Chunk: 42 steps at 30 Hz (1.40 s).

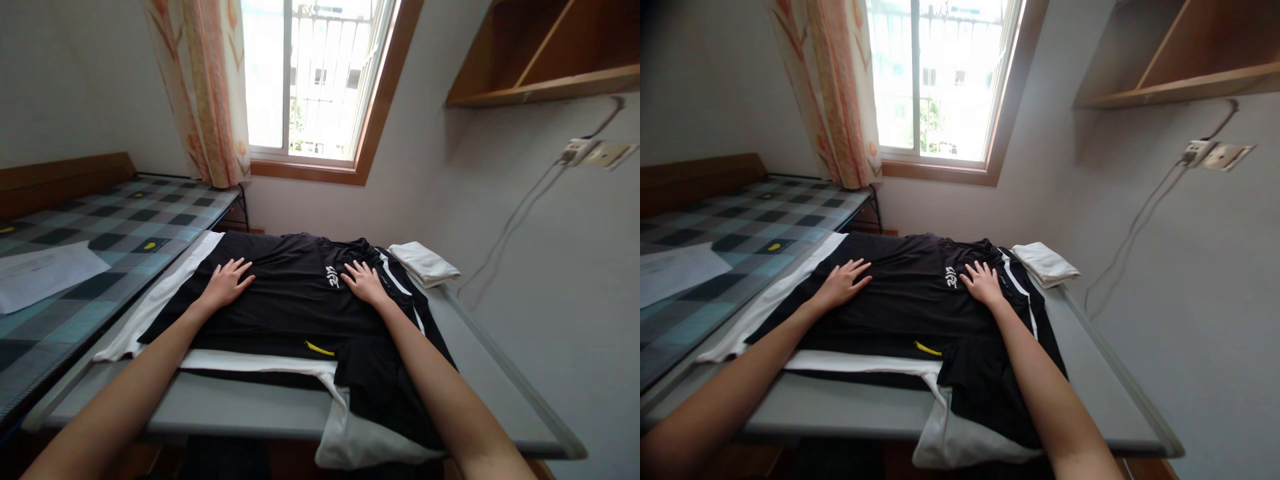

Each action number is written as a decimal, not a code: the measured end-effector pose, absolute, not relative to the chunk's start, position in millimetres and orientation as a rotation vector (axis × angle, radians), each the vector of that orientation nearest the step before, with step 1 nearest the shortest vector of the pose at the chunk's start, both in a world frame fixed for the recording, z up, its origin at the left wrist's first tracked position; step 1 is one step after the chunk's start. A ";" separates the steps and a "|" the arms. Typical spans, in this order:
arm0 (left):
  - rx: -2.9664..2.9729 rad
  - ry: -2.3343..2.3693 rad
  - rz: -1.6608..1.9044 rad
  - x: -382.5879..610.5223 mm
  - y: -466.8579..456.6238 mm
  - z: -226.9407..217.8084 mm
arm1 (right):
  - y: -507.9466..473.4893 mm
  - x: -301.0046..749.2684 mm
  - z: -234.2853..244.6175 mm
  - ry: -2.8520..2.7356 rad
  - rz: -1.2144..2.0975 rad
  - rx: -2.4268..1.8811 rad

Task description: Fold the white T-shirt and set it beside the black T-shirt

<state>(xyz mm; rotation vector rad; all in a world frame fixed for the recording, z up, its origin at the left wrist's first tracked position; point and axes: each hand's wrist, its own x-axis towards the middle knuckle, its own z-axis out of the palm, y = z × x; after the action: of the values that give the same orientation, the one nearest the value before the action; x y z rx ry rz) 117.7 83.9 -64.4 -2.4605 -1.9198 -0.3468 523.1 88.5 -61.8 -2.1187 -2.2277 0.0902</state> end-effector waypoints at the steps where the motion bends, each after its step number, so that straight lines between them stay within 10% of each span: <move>1: -2.444 -1.906 -0.358 117.7 83.8 -64.4 | 88.4 524.5 -61.9 -2.223 0.079 -2.137; 42: -2.764 -1.540 -0.339 152.4 62.9 -69.7 | 80.9 525.2 -61.6 -2.189 0.106 -2.114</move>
<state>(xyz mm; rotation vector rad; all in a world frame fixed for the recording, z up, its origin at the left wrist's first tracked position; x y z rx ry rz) 152.4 62.9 -69.7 -2.7637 -1.5399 -0.3386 525.2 80.9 -61.6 -2.1138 -2.1889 0.1062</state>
